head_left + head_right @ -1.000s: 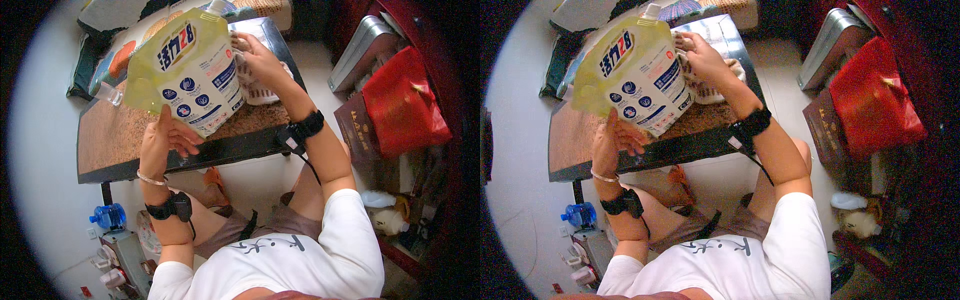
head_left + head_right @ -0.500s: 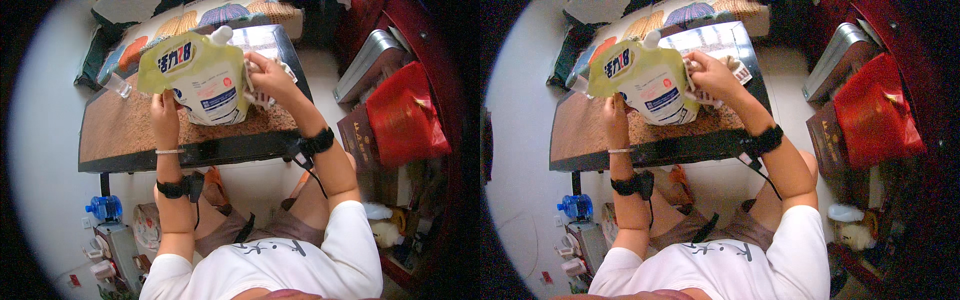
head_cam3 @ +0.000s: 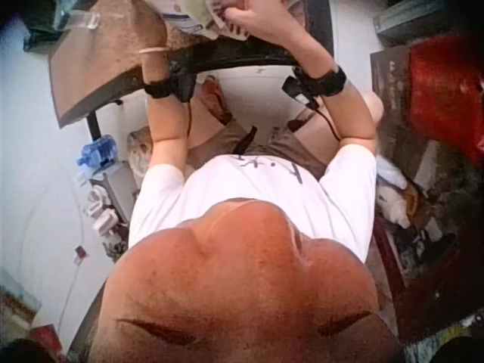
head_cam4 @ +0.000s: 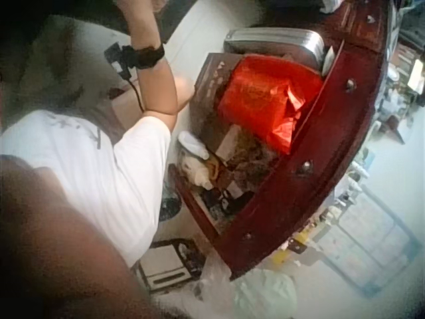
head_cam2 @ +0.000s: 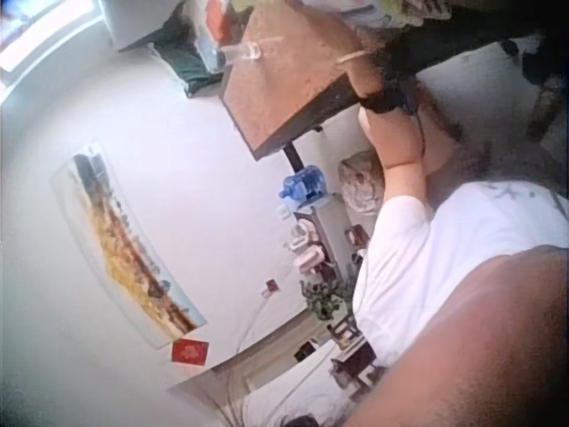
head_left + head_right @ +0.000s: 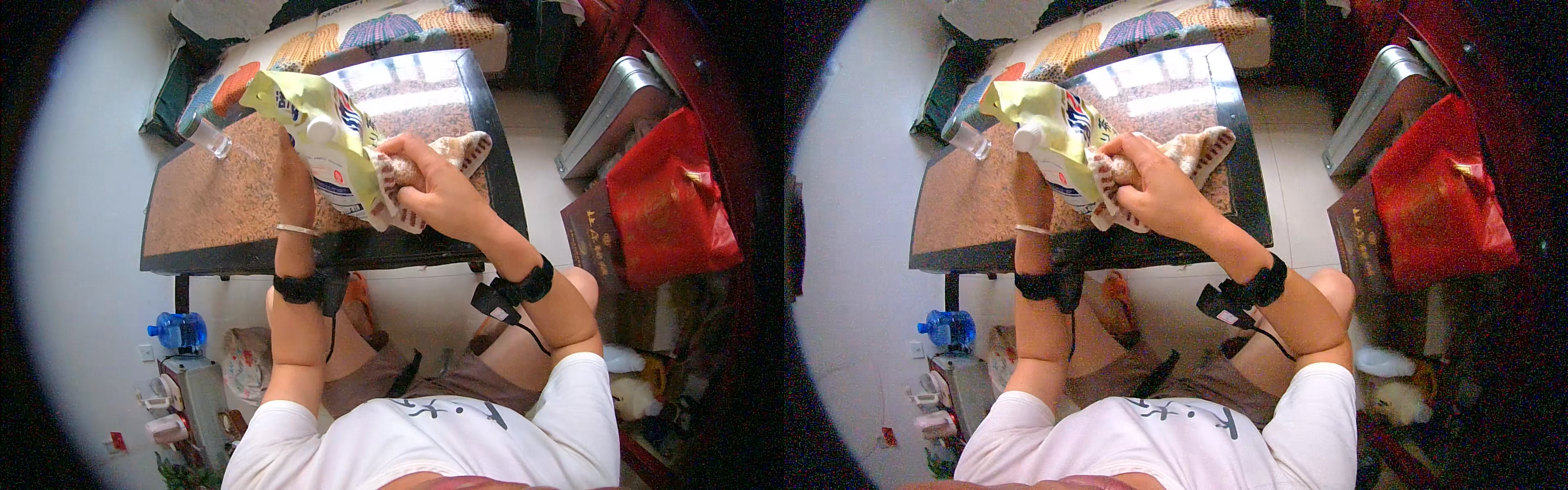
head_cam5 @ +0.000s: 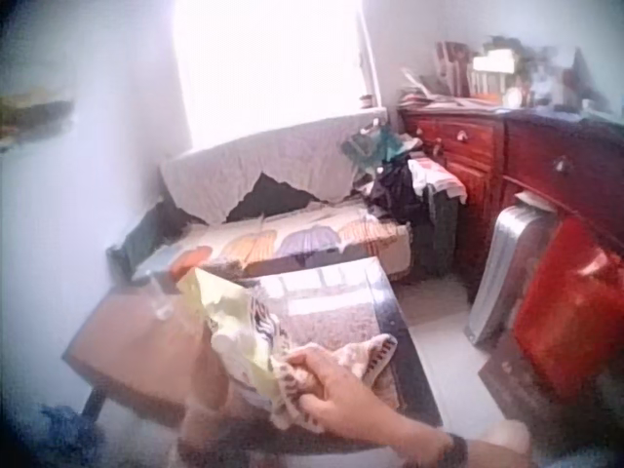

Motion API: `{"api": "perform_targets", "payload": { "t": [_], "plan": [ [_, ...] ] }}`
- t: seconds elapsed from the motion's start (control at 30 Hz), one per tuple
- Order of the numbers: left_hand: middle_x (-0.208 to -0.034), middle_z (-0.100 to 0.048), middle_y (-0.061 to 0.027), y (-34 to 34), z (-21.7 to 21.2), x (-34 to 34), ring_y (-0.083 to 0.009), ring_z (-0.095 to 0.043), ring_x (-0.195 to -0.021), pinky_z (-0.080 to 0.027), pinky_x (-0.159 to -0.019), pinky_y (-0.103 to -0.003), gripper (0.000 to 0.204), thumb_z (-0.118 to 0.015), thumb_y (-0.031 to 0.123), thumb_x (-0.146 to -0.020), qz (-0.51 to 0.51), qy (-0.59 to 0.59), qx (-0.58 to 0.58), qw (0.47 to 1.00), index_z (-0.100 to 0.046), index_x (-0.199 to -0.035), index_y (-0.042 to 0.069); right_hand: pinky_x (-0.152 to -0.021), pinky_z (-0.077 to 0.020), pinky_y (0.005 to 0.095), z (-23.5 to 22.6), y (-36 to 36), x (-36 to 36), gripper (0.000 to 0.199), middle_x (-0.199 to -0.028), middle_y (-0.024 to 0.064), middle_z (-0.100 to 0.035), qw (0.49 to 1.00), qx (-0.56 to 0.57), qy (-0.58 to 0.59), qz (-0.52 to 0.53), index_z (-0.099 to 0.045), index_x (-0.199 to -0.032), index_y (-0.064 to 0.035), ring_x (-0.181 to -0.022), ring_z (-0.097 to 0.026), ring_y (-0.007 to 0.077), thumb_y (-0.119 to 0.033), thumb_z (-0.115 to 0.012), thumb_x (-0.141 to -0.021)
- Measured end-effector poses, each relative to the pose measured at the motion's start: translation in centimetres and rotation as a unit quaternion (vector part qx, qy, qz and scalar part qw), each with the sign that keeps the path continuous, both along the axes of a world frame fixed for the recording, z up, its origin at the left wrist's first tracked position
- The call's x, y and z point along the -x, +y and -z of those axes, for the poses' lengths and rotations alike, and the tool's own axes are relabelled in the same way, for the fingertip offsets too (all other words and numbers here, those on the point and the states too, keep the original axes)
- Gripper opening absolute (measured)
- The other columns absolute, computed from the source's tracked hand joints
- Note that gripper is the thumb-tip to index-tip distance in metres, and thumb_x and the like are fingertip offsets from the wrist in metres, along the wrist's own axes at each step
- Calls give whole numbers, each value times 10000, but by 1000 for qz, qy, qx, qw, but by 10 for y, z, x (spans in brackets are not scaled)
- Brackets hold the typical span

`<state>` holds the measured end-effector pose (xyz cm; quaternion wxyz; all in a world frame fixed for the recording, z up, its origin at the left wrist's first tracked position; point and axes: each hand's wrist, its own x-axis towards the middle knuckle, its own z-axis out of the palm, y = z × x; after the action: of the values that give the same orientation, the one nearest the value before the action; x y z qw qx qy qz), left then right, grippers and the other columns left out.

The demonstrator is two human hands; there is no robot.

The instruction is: The recorder uses a cloth to wipe down a table and then cleans a detergent bottle.

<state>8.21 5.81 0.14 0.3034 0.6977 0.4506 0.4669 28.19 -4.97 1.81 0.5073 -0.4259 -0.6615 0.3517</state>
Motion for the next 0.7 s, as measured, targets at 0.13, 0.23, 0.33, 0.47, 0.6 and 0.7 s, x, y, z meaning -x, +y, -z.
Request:
{"api": "perform_targets", "payload": {
  "t": [0.13,0.23,0.33,0.47,0.6,0.7],
  "plan": [
    [-1172,-495,-201,-24,-5,-15,-250,-537,-1002,-433,-855,-320,471,-297,280,-981,-15,-72,43,996,-259,-1335,-29,-770,-431,227,2,-1,-1,435,-1000,53,-468,999,21,39,-10,-424,-1136,-16,-883,-476,102,87,-409,-714],
    [-1374,-258,-231,-47,-7,-30,-327,-319,-1246,-261,-1023,-376,550,-332,334,-964,-30,-31,-93,995,-197,-1367,-16,-764,-430,224,8,3,1,416,-997,53,-474,999,-7,30,13,-435,-1127,-18,-883,-477,102,79,-429,-722],
    [-1426,-126,-257,-72,-9,-46,-389,-137,-1326,-128,-1071,-439,698,-464,329,-907,-54,81,-248,964,-98,-1391,-15,-854,-398,359,13,7,5,321,-939,165,-531,997,-25,61,45,-501,-1012,-15,-949,-512,319,-39,-530,-693],
    [-1422,-48,-289,-76,-12,-56,-403,-74,-1337,-99,-1076,-440,886,-612,288,-804,-61,94,-223,968,-32,-1380,-53,-844,-401,366,8,6,5,296,-913,167,-534,996,-66,25,46,-511,-979,-12,-925,-513,325,-46,-538,-687],
    [-1334,-270,-280,-61,-13,-55,-348,-313,-1244,-255,-1023,-397,791,-628,254,-805,-56,9,-158,986,-147,-1344,-68,-828,-409,323,5,4,12,317,-937,124,-506,998,-61,-3,3,-503,-1007,-11,-919,-506,247,-5,-524,-692],
    [-1004,-558,-130,-45,-23,-33,-177,-543,-855,-459,-737,-304,407,-527,263,-905,-4,-99,-75,992,-441,-1148,-52,-825,-414,293,4,9,26,362,-991,93,-487,996,-80,-25,-24,-495,-1051,-12,-924,-509,197,28,-514,-692]
  ]
}}
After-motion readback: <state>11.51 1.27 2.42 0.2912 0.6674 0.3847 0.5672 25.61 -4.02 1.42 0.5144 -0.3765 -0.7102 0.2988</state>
